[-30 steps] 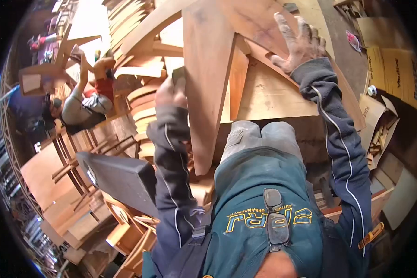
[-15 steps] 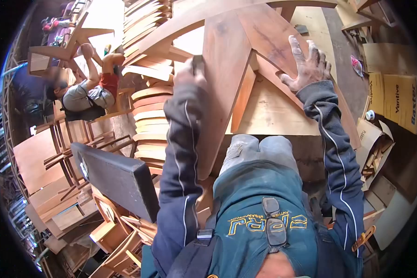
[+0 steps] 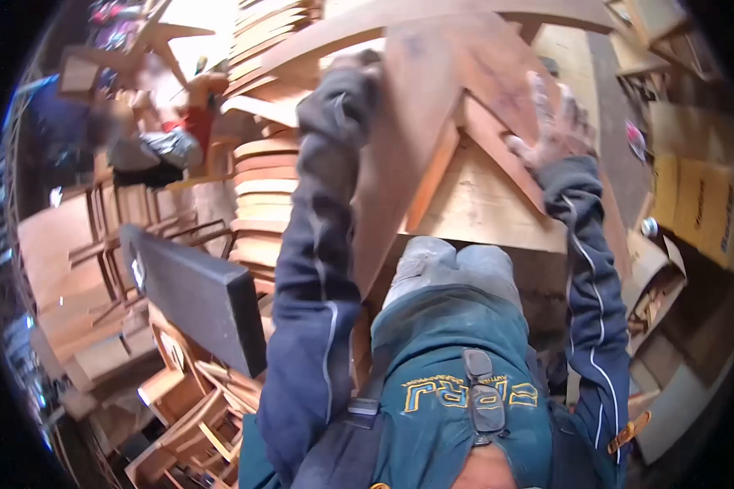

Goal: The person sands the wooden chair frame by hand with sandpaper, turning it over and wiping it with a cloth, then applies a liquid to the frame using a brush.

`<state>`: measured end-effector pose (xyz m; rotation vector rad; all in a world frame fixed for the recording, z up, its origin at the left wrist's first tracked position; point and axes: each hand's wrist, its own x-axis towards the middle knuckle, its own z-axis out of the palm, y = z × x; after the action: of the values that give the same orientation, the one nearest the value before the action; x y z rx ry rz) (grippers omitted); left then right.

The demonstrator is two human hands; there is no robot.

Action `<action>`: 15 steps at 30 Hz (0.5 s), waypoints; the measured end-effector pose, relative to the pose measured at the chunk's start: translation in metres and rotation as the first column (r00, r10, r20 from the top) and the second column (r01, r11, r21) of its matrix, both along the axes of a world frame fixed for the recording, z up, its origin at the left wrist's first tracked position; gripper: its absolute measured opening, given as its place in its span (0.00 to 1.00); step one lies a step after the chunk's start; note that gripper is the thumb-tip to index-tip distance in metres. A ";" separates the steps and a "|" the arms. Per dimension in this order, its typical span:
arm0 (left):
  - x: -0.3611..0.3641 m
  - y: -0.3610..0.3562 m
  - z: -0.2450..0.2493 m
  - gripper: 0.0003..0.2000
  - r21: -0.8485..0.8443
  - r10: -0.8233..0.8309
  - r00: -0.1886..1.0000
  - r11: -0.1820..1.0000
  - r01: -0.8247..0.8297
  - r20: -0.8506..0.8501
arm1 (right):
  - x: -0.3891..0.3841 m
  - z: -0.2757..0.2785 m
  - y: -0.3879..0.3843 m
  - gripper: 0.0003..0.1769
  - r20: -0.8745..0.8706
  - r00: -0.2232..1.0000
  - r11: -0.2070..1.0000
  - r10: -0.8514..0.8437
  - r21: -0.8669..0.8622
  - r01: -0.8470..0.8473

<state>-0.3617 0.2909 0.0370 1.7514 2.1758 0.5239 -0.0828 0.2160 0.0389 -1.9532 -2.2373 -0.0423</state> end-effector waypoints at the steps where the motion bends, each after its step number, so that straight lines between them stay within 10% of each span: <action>1: -0.001 -0.003 -0.002 0.16 -0.008 0.012 1.000 1.000 -0.012 0.021 | -0.004 0.005 -0.001 0.50 0.056 0.998 1.000 -0.024 0.016 0.024; 15: 0.002 0.056 -0.003 0.17 -0.267 -0.030 0.990 0.962 0.065 0.134 | -0.006 0.008 -0.001 0.51 0.084 0.996 0.996 -0.033 -0.079 0.039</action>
<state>-0.3602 0.3465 0.0336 1.5736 2.0037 0.3015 -0.0884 0.2153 0.0467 -2.0698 -2.2891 -0.0393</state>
